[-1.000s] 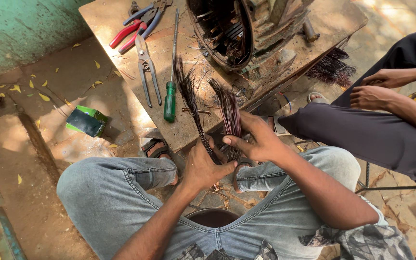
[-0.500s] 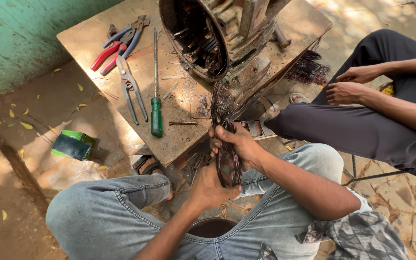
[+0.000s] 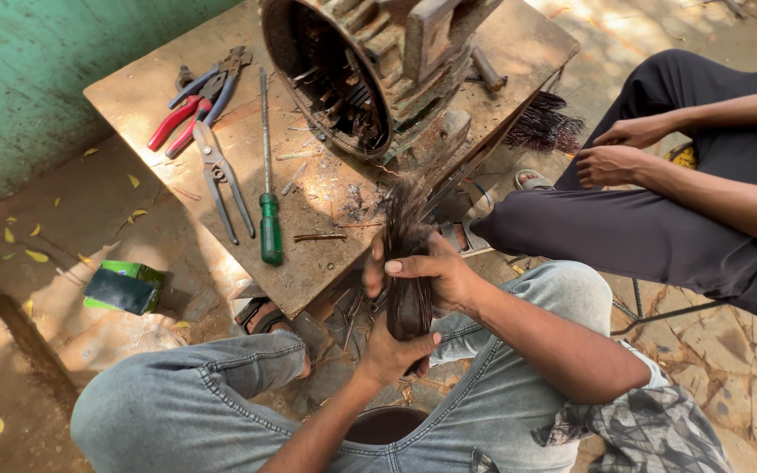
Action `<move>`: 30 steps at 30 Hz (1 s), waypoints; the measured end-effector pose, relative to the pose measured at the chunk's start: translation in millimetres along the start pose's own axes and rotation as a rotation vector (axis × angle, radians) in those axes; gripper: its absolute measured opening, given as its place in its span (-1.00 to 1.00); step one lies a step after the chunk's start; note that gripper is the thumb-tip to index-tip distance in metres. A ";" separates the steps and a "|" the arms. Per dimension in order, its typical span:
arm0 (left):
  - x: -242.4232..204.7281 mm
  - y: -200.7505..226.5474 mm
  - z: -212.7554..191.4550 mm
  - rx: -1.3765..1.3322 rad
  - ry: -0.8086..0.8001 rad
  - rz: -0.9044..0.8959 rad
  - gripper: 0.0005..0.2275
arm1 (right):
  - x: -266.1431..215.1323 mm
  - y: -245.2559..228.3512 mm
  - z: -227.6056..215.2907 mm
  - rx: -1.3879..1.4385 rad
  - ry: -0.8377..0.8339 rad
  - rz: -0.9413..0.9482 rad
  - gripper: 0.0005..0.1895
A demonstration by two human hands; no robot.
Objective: The person removes a bundle of copper wires from an electric motor, places the motor casing on a workbench, and uses pliers and a screwdriver to adjust and inspect the internal windings.
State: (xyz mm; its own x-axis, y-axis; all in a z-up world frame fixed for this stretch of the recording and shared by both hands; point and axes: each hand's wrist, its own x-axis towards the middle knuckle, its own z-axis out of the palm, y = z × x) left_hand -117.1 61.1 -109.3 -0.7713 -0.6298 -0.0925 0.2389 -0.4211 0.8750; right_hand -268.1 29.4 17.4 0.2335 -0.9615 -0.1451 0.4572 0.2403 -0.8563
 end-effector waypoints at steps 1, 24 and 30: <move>-1.0 -7.7 1.5 0.039 0.020 -0.026 -0.78 | -0.5 -2.1 -2.2 0.006 -0.040 -0.028 -0.79; -3.1 -7.3 -8.7 0.254 0.306 -0.192 -0.75 | 0.8 4.8 -10.6 -0.142 -0.121 -0.104 -0.72; 9.6 -35.6 -1.2 0.054 0.248 -0.220 -0.86 | 1.1 42.8 -24.0 0.024 0.389 -0.136 -0.49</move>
State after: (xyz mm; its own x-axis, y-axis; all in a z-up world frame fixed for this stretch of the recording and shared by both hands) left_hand -132.4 69.3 -141.9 -0.6323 -0.6700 -0.3891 0.0458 -0.5336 0.8445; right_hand -268.8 35.5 -31.3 -0.1705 -0.9623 -0.2119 0.4821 0.1061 -0.8697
